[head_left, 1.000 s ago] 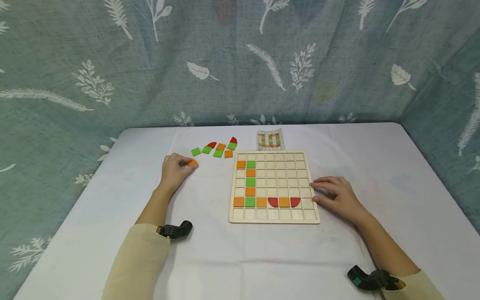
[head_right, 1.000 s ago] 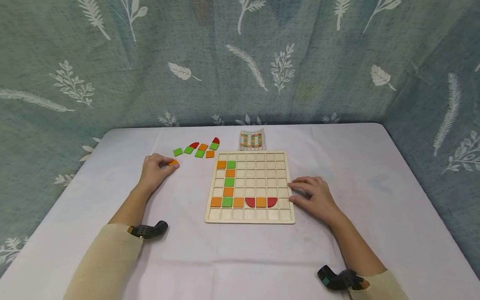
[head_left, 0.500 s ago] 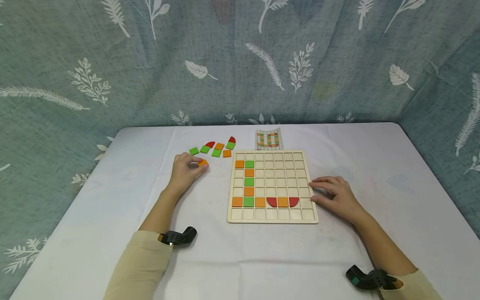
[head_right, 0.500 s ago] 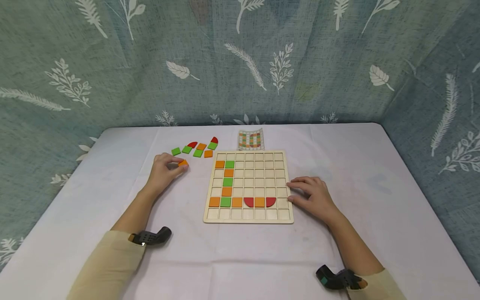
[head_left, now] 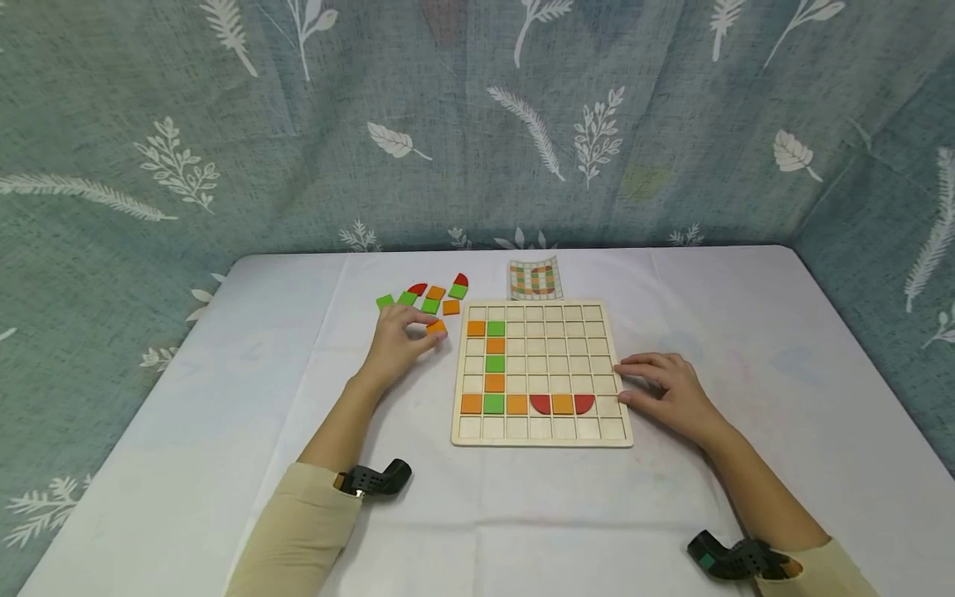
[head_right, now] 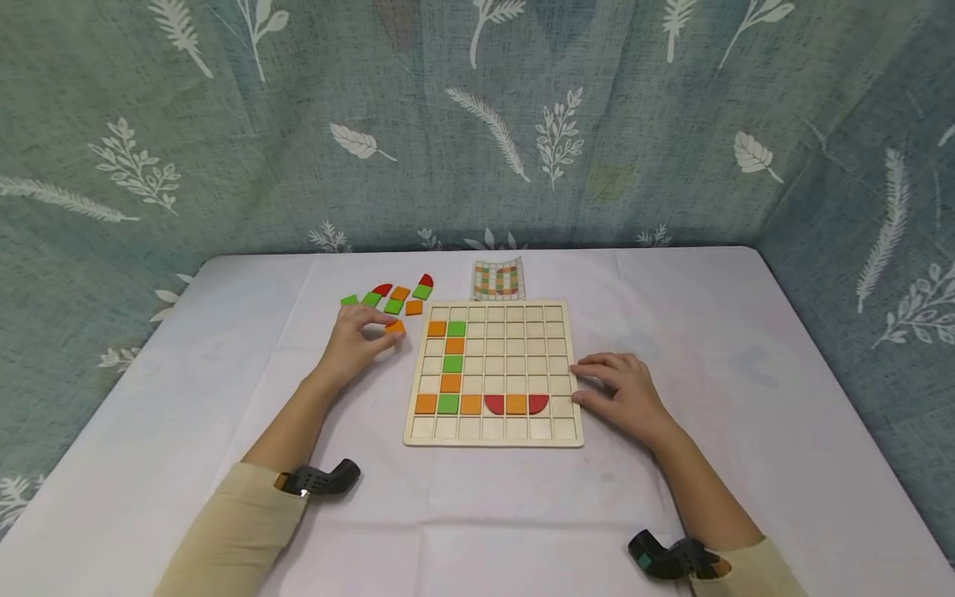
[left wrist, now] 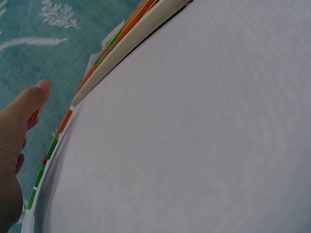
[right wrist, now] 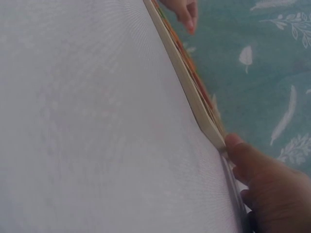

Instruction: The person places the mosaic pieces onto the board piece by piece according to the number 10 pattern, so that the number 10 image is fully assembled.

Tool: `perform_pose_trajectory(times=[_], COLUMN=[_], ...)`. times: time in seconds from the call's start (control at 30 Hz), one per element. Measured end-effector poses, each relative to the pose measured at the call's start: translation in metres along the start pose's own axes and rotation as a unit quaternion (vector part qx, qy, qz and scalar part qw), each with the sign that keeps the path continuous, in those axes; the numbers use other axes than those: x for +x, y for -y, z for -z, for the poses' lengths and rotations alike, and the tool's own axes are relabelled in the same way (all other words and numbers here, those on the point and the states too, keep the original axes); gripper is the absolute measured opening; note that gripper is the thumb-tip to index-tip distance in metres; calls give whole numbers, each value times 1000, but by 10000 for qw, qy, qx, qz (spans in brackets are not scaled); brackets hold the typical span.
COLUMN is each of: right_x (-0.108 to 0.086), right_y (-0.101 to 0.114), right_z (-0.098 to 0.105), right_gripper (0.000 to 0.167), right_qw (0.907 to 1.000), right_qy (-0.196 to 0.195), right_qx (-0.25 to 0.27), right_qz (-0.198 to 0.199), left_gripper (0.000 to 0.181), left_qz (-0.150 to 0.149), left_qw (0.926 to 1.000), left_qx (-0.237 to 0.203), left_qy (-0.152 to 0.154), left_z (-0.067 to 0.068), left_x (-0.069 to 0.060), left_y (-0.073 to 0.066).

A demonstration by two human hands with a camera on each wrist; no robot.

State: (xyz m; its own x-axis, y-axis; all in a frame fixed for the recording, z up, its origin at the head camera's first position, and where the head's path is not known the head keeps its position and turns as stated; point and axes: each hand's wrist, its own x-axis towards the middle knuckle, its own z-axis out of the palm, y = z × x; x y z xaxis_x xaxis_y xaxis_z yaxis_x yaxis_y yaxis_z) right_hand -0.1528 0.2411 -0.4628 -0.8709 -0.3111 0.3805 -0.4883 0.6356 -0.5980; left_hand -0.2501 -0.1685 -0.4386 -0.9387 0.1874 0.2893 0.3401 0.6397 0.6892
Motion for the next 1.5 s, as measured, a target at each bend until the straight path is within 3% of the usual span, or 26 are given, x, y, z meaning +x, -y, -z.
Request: perform_pose_trajectory(times=[0.27,0.63,0.97,1.17,1.33,1.5], right_x=[-1,0,0,0,0,-1], right_y=[-1,-2,-1,1,1,-1], right_z=[-2,1,1,1,1,0], right_gripper=[38,38,38,38,38,38], right_qw=[10000,10000,10000,10000,10000,10000], right_qy=[-1,8,35,46,11,-4], right_qx=[22,-4,12,56,57,76], right_qz=[17,74,-36,-50,18,43], left_gripper=[31,26,27,28,30,31], left_qz=[-549,-1221,-1142,-938,-768,-829], left_qw=[9981,9913,9902,9904,9900,9881], left_qx=[-128,-342,-370,-287,-243,173], left_qy=[236,363,714,971,1161,1285], left_z=[-12,-36,-63,-76,-82,-88], left_x=[2,3,1,-1,-2,-5], left_y=[-32,-59,-82,-90,-93,-92])
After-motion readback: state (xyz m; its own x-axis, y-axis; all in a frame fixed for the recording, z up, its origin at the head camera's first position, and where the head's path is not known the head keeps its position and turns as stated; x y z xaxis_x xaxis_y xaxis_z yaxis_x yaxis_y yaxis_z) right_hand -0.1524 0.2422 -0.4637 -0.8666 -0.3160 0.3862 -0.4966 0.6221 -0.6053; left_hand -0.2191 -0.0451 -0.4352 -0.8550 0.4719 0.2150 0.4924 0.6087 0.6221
